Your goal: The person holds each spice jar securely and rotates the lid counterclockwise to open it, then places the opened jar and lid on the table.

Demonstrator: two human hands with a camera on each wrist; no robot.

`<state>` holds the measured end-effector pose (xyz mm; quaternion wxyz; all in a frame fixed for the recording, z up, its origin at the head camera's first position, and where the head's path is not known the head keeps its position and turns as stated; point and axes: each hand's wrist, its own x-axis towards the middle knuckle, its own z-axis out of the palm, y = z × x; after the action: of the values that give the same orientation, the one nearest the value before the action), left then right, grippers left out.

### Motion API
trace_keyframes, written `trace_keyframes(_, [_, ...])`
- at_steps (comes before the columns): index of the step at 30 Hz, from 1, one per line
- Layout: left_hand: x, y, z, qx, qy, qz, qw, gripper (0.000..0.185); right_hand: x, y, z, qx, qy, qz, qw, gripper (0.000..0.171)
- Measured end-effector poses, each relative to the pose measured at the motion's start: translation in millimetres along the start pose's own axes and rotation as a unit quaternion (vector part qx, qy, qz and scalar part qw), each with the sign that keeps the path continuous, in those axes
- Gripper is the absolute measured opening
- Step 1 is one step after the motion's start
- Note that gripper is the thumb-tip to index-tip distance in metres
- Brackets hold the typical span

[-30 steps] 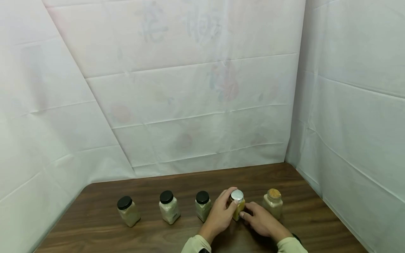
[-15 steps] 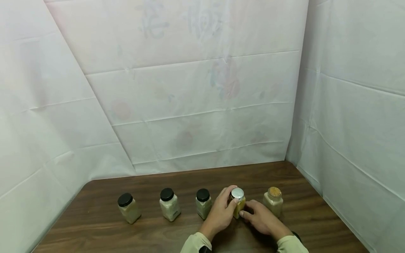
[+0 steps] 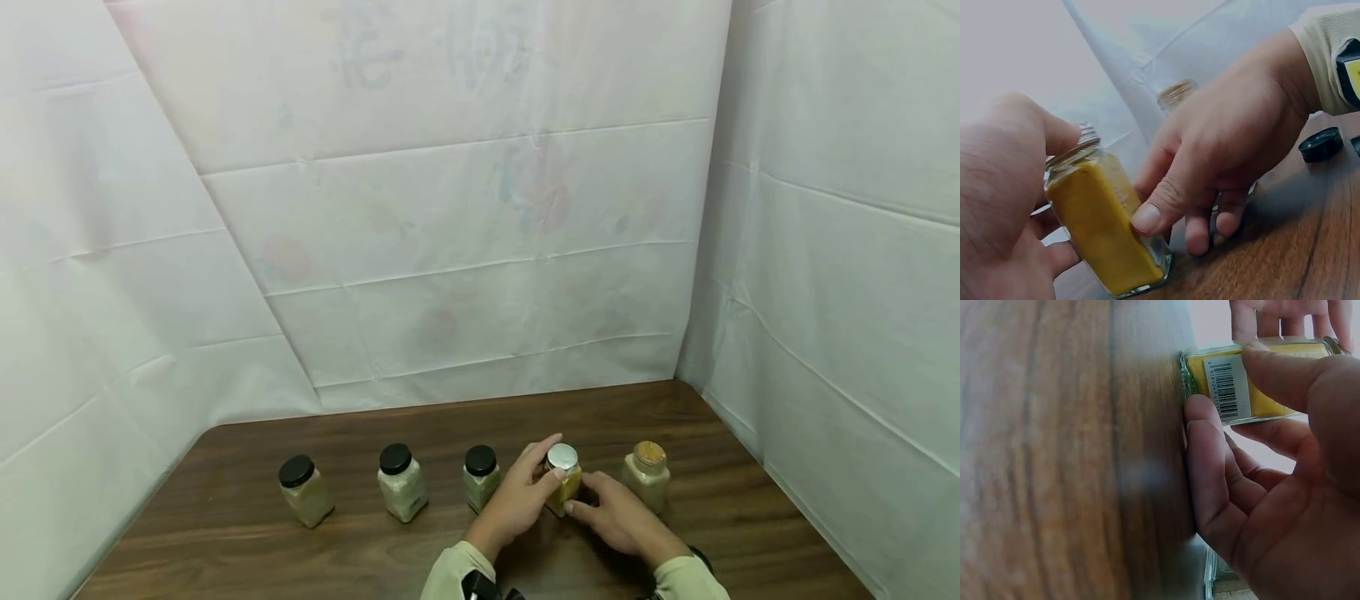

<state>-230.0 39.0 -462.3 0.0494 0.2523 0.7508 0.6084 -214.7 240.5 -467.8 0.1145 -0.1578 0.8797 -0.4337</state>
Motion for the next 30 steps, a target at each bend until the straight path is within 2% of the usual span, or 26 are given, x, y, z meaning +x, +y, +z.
trace_keyframes(5, [-0.1,-0.8,-0.7,-0.006,0.007,0.014,0.9999,0.039,1.1,-1.2,1.4,-0.021,0.015,-0.021,0.999,0.029])
trace_keyframes(10, [-1.0,-1.1,1.3,0.028,0.029,0.031,0.9987,0.037,0.7,-0.2,2.4,-0.013,0.023,-0.022,0.999,0.026])
trace_keyframes(17, [-1.0,0.7,6.2,0.083,0.044,0.050,0.9943,0.036,-0.7,0.0,2.2,-0.005,0.030,-0.021,0.999,0.027])
trace_keyframes(23, [-0.9,0.8,11.5,0.116,0.059,0.062,0.9896,0.035,-0.9,-1.0,3.4,-0.018,0.038,-0.013,0.999,0.027])
trace_keyframes(26, [-1.0,-1.0,11.9,0.104,0.056,0.064,0.9909,0.036,-1.1,-2.0,4.3,-0.031,0.041,-0.014,0.999,0.027])
trace_keyframes(30, [-0.1,-3.3,7.4,0.053,0.037,0.055,0.9965,0.039,-0.3,-2.7,4.6,-0.056,0.042,-0.022,0.997,0.029])
